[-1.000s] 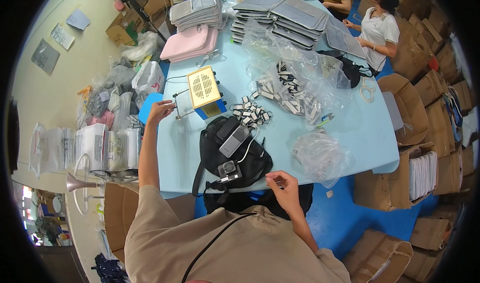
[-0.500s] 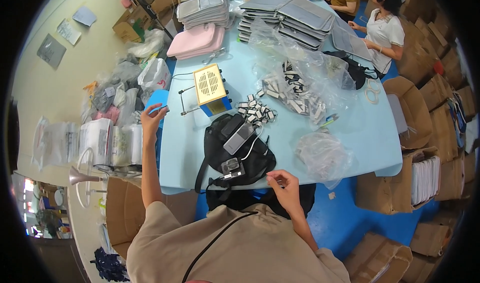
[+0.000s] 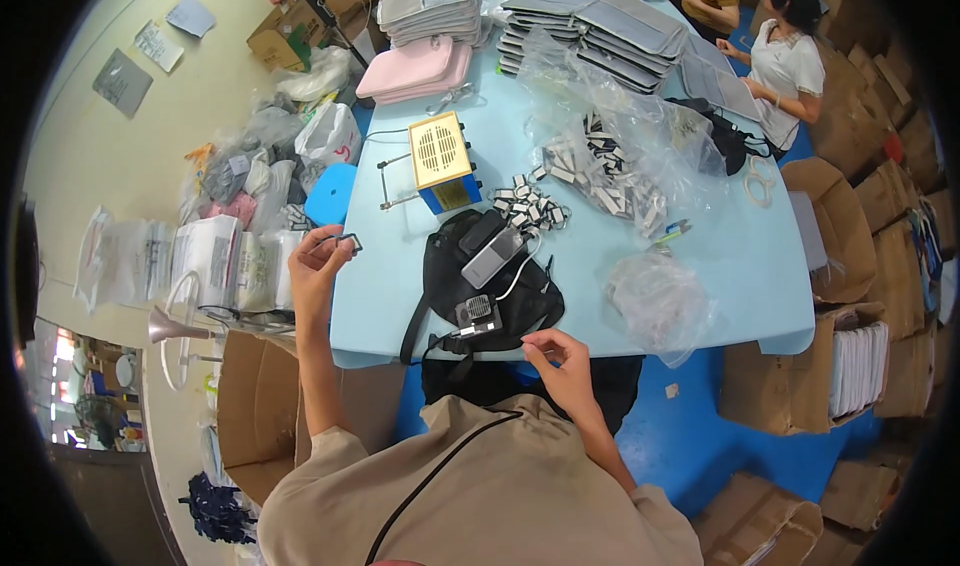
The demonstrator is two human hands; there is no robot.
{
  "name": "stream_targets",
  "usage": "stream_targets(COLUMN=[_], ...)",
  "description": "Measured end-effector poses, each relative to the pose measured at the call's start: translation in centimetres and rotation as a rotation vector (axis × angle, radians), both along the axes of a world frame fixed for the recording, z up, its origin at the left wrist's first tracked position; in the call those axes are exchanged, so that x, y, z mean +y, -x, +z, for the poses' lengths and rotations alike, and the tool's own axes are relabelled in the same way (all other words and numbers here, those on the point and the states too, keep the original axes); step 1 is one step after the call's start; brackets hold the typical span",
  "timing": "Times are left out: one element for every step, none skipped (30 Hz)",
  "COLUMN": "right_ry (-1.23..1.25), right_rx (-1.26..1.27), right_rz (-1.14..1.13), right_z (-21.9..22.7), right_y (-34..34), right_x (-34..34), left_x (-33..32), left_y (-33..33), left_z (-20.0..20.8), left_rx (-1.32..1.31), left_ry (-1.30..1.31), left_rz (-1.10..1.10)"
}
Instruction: Assembling small buckles onto leather straps at a workshop table.
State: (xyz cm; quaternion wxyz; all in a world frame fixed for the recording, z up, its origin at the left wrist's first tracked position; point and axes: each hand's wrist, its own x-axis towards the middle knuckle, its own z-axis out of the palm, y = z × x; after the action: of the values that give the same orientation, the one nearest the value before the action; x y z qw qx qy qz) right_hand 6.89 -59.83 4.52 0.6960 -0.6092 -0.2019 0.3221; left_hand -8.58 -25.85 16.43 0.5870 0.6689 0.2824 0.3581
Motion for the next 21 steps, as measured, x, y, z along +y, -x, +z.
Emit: stream_targets(right_ry=[0.005, 0.004, 0.003, 0.002, 0.002, 0.004, 0.006, 0.004, 0.006, 0.008, 0.009, -0.016, -0.040, -0.080, -0.128, -0.175, -0.204, -0.263, -0.290, -0.316, -0.338], right_rx=[0.000, 0.000, -0.007, -0.013, -0.014, -0.033, -0.053, -0.053, -0.086, -0.120, -0.118, -0.175, -0.232, -0.234, -0.238, -0.242, -0.235, -0.245, -0.247, -0.249, -0.234], right_rz=[0.004, 0.000, 0.009, 0.018, 0.015, 0.024, 0.033, 0.031, 0.036, 0.041, 0.035, 0.039, 0.043, 0.055, 0.037, 0.019, 0.035, 0.038, 0.026, 0.014, 0.017], right_z=[0.2, 0.2, 0.2, 0.2, 0.3, 0.5, 0.6, 0.7, 0.9, 1.2, 1.8, 2.7, 3.5, 4.2, 5.1, 6.0, 7.0, 7.9, 8.6, 9.2, 9.7], right_y=[0.2, 0.3, 0.3, 0.4, 0.4, 0.5, 0.5, 0.5, 0.5, 0.5, 0.6, 0.6, 0.7, 0.7, 0.9, 1.1, 1.1, 1.2, 1.4, 1.6, 1.6], right_x=[0.0, 0.0, -0.1, -0.2, -0.2, -0.2, -0.2, 0.0, 0.1, 0.4, 0.8, 1.4, 2.1, 3.0, 4.1, 5.3, 6.3, 7.4, 8.5, 9.4, 10.1], left_x=[-0.6, -1.1, -1.4, -1.8, -2.1, -2.3, -2.6, -2.8, -3.0, -3.2, -3.4, -3.7, -4.1, -4.6, -5.0, -5.4, -5.8, -6.3, -6.8, -7.3, -7.9], left_y=[-0.1, -0.1, -0.1, -0.2, -0.2, -0.3, -0.4, -0.5, -0.6, -0.7, -0.9, -1.0, -1.1, -1.4, -1.5, -1.6, -1.9, -2.1, -2.2, -2.3, -2.5], left_z=[0.2, 0.3, 0.4, 0.5, 0.5, 0.6, 0.7, 0.7, 0.8, 0.9, 0.9, 1.0, 1.1, 1.2, 1.1, 0.9, 0.7, 0.7, 0.6, 0.4, 0.4], left_rx=[-0.008, -0.008, -0.008, -0.023, -0.038, -0.038, -0.050, -0.062, -0.061, -0.074, -0.086, -0.085, -0.104, -0.124, -0.122, -0.136, -0.154, -0.150, -0.161, -0.172, -0.173], left_ry=[0.006, 0.014, 0.014, 0.022, 0.030, 0.030, 0.036, 0.040, 0.039, 0.036, 0.036, 0.036, 0.041, 0.047, 0.046, 0.056, 0.071, 0.081, 0.079, 0.079, 0.078], left_rz=[-0.010, -0.016, -0.020, -0.029, -0.036, -0.039, -0.048, -0.057, -0.059, -0.058, -0.062, -0.066, -0.065, -0.065, -0.071, -0.085, -0.107, -0.109, -0.119, -0.128, -0.137])
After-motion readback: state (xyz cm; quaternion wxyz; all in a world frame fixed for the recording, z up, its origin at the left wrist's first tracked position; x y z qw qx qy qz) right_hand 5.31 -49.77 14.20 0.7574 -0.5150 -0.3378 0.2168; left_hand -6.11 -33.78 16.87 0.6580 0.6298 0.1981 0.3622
